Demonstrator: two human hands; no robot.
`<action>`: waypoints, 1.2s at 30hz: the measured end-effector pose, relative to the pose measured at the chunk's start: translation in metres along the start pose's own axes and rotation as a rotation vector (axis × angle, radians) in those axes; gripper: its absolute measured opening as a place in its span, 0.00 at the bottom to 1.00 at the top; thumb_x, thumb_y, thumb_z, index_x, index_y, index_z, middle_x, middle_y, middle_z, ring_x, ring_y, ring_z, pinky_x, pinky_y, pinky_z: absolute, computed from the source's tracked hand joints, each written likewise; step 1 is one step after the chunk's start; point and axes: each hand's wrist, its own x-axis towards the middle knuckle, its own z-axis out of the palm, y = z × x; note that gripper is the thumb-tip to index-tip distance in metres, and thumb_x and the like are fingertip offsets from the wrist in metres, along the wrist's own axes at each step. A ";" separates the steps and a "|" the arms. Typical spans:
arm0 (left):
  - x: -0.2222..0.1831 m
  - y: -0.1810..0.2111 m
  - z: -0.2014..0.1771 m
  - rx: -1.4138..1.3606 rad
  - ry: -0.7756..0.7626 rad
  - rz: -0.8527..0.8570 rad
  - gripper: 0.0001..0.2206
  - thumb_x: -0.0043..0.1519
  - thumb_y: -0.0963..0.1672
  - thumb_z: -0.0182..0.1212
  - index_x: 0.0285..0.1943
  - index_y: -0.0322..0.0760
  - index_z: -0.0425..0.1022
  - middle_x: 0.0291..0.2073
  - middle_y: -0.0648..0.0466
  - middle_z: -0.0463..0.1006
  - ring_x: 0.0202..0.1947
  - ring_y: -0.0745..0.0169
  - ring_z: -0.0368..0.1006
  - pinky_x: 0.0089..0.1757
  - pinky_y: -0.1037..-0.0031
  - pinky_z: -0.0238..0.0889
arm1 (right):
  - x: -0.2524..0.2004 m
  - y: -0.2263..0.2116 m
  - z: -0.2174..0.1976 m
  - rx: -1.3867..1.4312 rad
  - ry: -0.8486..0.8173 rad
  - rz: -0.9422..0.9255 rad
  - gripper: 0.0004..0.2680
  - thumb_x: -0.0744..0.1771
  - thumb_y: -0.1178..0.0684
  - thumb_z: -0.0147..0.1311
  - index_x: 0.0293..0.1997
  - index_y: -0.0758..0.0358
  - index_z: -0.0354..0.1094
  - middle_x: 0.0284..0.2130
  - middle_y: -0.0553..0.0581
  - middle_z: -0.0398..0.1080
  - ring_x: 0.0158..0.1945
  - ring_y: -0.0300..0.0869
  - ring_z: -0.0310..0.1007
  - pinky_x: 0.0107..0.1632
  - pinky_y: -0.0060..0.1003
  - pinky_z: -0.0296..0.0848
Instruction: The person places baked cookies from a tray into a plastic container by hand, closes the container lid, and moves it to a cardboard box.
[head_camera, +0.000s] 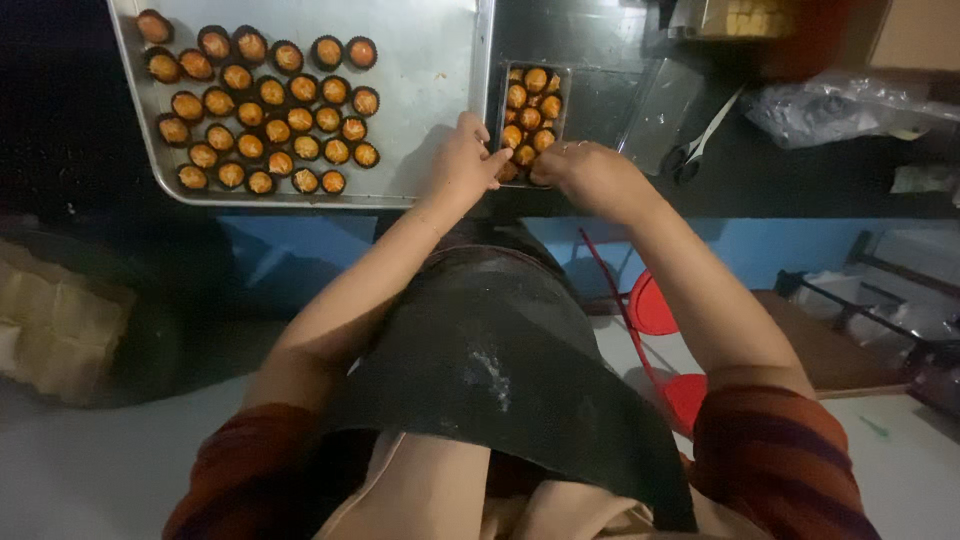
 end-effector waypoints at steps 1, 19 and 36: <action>0.001 -0.001 0.001 -0.001 0.001 0.000 0.15 0.66 0.43 0.64 0.54 0.33 0.62 0.28 0.41 0.80 0.19 0.51 0.80 0.29 0.81 0.75 | -0.003 0.001 0.005 -0.001 -0.001 -0.001 0.08 0.67 0.58 0.57 0.51 0.59 0.69 0.41 0.62 0.75 0.42 0.59 0.77 0.46 0.50 0.76; -0.096 0.023 -0.080 0.574 -0.228 -0.226 0.24 0.70 0.47 0.53 0.69 0.22 0.66 0.57 0.23 0.73 0.56 0.22 0.71 0.49 0.41 0.70 | 0.124 -0.083 0.042 0.346 0.258 -0.149 0.15 0.68 0.42 0.60 0.56 0.54 0.65 0.50 0.63 0.70 0.59 0.61 0.69 0.62 0.49 0.68; -0.110 0.032 -0.166 0.588 -0.217 -0.372 0.19 0.71 0.51 0.55 0.58 0.33 0.76 0.49 0.31 0.80 0.50 0.25 0.74 0.43 0.53 0.74 | 0.119 -0.131 0.058 0.566 0.586 0.323 0.12 0.67 0.55 0.63 0.53 0.62 0.66 0.43 0.64 0.70 0.46 0.60 0.74 0.48 0.51 0.75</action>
